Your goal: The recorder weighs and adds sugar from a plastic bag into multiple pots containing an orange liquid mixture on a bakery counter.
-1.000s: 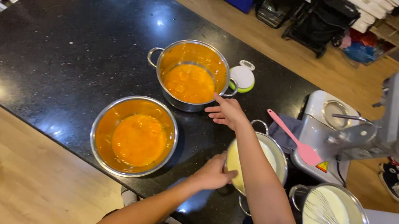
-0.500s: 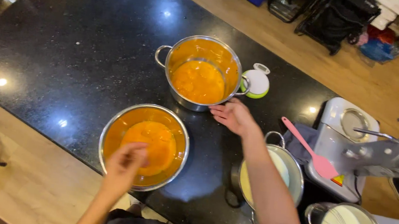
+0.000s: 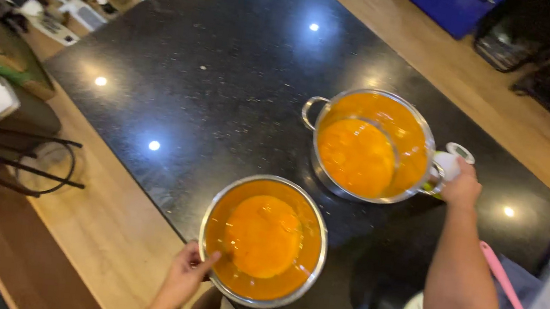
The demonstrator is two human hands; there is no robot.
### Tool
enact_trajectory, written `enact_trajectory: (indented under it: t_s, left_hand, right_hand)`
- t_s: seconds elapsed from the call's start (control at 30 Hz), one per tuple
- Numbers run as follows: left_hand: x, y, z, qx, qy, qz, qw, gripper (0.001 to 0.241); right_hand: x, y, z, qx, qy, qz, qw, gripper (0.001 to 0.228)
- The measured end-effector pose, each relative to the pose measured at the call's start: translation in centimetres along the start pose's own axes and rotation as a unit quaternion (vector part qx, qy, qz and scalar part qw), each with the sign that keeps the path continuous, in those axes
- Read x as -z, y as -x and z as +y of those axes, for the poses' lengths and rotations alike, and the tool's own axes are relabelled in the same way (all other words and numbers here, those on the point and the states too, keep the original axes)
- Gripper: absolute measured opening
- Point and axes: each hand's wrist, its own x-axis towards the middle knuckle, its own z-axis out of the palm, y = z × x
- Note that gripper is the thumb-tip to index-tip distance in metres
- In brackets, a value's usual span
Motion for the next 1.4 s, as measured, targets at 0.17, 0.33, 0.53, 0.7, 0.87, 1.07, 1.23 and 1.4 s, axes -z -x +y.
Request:
enact_trajectory:
  t_s: [0.17, 0.33, 0.53, 0.7, 0.87, 1.07, 1.23, 1.4]
  left_hand:
    - [1.3, -2.7, 2.1, -0.039, 0.089, -0.076, 0.992, 0.009]
    - [3.6, -5.8, 6.5, 0.0, 0.073, -0.154, 0.985, 0.013]
    - [5.3, -9.7, 10.2, -0.003, 0.098, -0.159, 0.982, 0.029]
    - [6.0, -13.0, 11.2, -0.054, 0.163, -0.139, 0.975, 0.026]
    - [5.3, -14.2, 13.1, -0.047, 0.186, -0.126, 0.973, 0.02]
    - [3.8, -14.8, 13.7, -0.035, 0.217, -0.129, 0.967, 0.02]
    - [3.9, -15.3, 12.9, -0.048, 0.207, -0.143, 0.967, 0.022]
    - [3.8, -13.8, 14.5, -0.052, 0.198, -0.172, 0.964, 0.024]
  right_hand:
    - [0.8, 3.6, -6.4, -0.09, 0.047, 0.007, 0.995, 0.081]
    - [1.8, 13.5, -14.3, -0.203, 0.045, 0.114, 0.972, 0.087]
    - [6.5, 21.0, -24.8, -0.236, 0.234, -0.015, 0.943, 0.095]
    - [10.4, 24.9, -35.3, -0.288, 0.191, -0.154, 0.926, 0.12]
    - [9.9, 28.4, -39.2, -0.298, 0.175, -0.275, 0.897, 0.126]
    - [9.2, 31.2, -41.2, -0.165, 0.139, -0.245, 0.945, 0.117]
    - [5.0, 34.6, -40.9, -0.015, 0.004, -0.161, 0.987, 0.113]
    - [2.0, 37.7, -44.4, -0.157, -0.097, -0.074, 0.98, 0.104]
